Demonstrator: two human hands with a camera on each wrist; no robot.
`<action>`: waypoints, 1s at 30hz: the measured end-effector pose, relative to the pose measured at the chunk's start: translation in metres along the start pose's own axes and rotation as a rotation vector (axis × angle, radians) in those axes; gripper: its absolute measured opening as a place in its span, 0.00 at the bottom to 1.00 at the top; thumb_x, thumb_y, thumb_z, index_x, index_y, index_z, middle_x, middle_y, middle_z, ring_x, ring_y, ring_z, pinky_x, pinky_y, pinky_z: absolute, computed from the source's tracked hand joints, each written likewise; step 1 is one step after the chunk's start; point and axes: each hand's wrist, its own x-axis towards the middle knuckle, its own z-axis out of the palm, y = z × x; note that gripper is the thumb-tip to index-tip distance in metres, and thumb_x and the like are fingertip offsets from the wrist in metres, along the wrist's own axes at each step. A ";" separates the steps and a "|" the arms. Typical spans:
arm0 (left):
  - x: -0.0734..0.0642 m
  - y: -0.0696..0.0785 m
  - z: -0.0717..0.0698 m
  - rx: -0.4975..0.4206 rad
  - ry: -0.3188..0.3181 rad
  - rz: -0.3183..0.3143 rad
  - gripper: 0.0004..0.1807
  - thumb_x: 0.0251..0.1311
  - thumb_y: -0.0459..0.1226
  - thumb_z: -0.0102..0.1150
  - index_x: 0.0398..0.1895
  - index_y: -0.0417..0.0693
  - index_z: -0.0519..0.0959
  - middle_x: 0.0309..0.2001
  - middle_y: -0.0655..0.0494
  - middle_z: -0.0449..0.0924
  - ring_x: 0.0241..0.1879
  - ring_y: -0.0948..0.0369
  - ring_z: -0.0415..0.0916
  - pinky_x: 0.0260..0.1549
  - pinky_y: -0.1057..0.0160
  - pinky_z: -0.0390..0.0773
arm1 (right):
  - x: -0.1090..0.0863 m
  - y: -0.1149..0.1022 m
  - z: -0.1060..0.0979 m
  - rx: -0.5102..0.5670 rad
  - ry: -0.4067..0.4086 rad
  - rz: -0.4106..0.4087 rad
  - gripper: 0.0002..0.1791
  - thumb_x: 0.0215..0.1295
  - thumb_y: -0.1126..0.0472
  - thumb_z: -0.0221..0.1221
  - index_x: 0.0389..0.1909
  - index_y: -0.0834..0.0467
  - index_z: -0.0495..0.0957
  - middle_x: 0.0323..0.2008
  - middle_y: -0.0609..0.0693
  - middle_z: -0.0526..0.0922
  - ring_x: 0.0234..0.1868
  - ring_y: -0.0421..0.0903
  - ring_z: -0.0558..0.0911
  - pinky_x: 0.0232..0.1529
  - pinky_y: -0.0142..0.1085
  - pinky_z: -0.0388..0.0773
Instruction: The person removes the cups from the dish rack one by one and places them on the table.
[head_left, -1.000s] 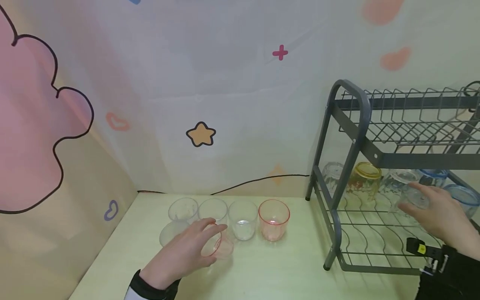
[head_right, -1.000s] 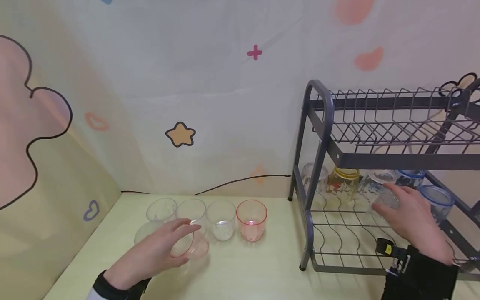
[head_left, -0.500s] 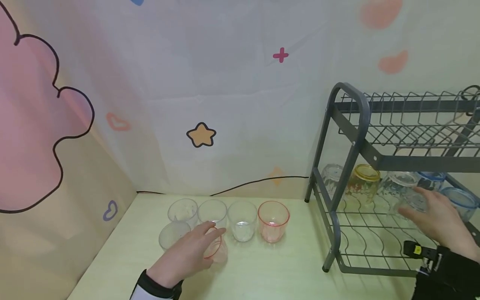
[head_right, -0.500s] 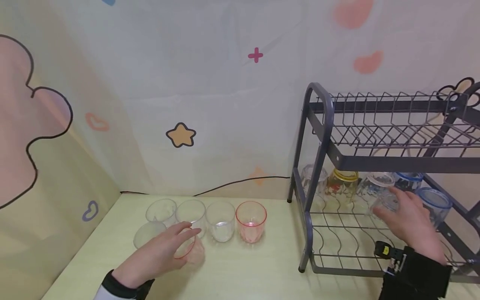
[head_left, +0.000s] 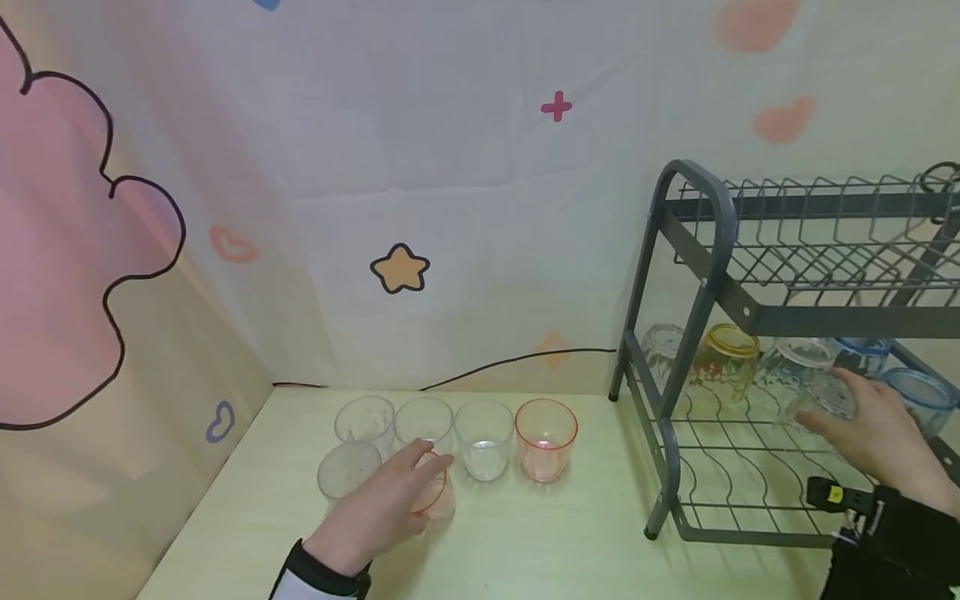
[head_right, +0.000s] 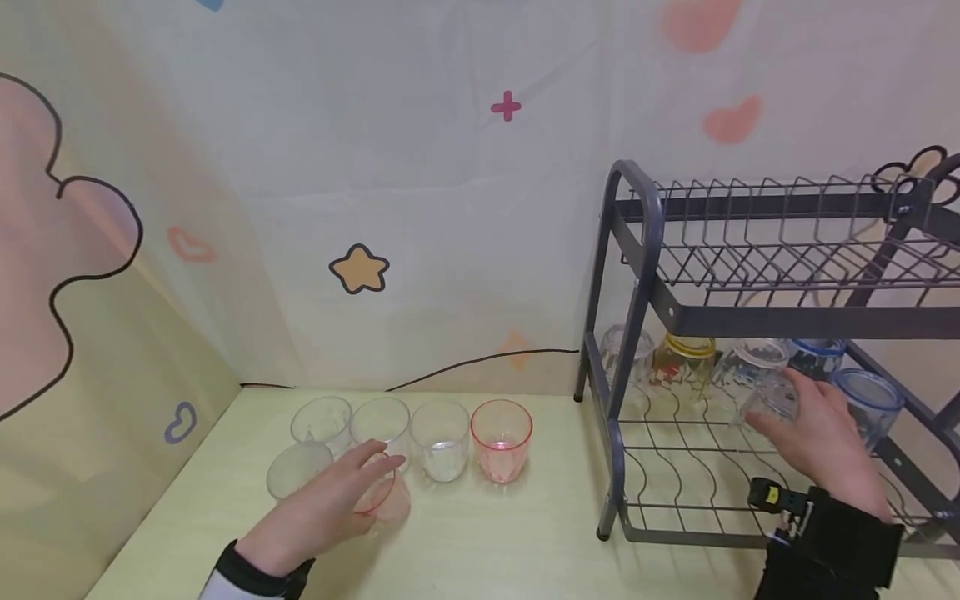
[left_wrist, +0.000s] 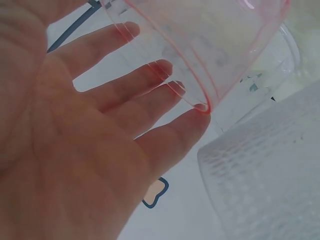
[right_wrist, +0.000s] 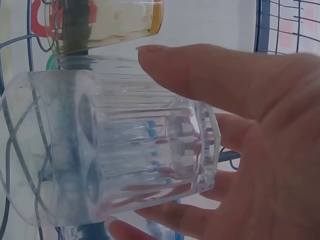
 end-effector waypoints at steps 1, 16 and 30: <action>0.000 0.000 0.001 0.006 0.002 0.003 0.38 0.37 0.24 0.74 0.59 0.41 0.75 0.57 0.42 0.71 0.51 0.49 0.75 0.48 0.52 0.78 | 0.000 0.000 0.000 -0.003 -0.001 -0.005 0.47 0.71 0.48 0.54 0.71 0.76 0.41 0.62 0.86 0.45 0.60 0.83 0.46 0.50 0.76 0.51; 0.004 0.000 0.005 0.076 0.047 0.018 0.35 0.35 0.23 0.74 0.54 0.41 0.76 0.55 0.41 0.71 0.52 0.46 0.73 0.51 0.49 0.75 | 0.004 0.002 -0.004 -0.029 0.028 -0.053 0.46 0.72 0.44 0.53 0.70 0.76 0.45 0.61 0.84 0.52 0.61 0.84 0.44 0.49 0.76 0.50; 0.004 0.004 0.003 0.171 -0.066 -0.007 0.29 0.41 0.25 0.70 0.52 0.32 0.78 0.64 0.41 0.69 0.67 0.45 0.63 0.57 0.47 0.72 | 0.000 0.001 -0.004 -0.026 -0.051 0.028 0.53 0.68 0.37 0.53 0.69 0.76 0.45 0.58 0.87 0.48 0.58 0.85 0.44 0.44 0.75 0.55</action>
